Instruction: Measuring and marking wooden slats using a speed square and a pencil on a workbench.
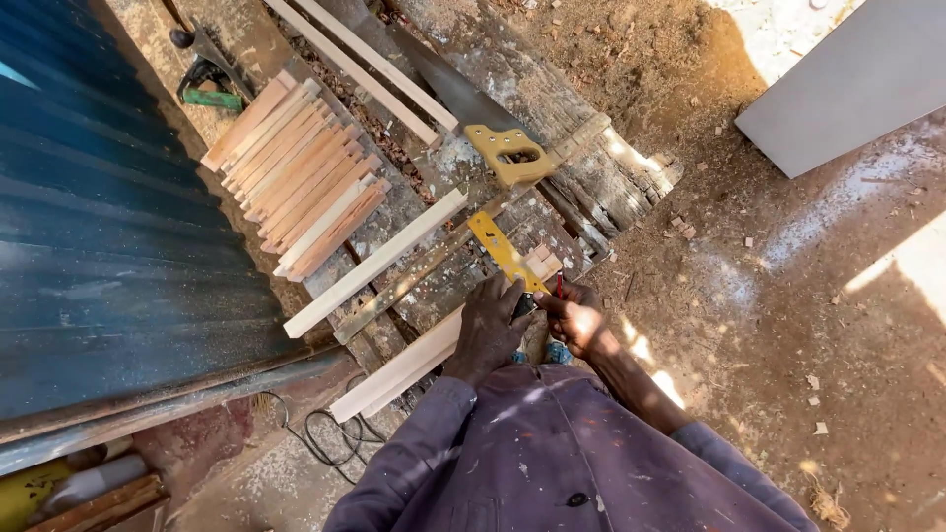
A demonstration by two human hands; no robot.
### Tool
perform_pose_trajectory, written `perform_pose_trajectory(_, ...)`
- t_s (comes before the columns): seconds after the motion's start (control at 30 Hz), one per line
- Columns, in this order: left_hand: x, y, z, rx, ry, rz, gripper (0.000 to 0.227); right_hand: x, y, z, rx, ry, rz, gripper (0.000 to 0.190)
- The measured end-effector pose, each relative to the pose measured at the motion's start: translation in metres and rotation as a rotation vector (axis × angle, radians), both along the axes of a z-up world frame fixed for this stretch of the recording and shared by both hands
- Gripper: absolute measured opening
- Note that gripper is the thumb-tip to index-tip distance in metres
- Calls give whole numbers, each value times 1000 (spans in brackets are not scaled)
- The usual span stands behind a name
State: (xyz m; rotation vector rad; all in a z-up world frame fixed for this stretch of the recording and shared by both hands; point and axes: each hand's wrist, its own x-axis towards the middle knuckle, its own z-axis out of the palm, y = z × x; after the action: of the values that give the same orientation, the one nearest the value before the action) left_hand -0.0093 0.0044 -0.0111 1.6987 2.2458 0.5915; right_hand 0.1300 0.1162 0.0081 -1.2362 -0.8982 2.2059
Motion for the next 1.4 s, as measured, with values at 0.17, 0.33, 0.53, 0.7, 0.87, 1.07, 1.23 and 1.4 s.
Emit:
perform_pose_trajectory(0.17,1,-1,2,24,-29,-1,59,3,-2,-12,3,-2,-5,13)
perform_pose_trajectory(0.33,1,0,4,21,-19,10,61,2,-2,26,-7,-23,2,13)
perform_pose_trajectory(0.53,5,3,24,-13,-62,33,55,-2,0,-6,-4,-12,8,14)
perform_pose_trajectory(0.7,5,4,27,-28,-70,48,56,-1,-1,-18,-1,-15,15,14)
perform_pose_trajectory(0.87,6,4,24,-40,-46,52,56,-2,-1,-16,2,-7,20,14)
perform_pose_trajectory(1.07,8,6,20,-44,-58,64,56,10,3,7,50,-31,41,18)
perform_pose_trajectory(1.23,4,10,-6,-116,-42,74,59,28,26,-11,212,-149,-28,47)
perform_pose_trajectory(1.4,7,12,-10,-131,-13,97,64,42,39,-2,424,-204,27,53)
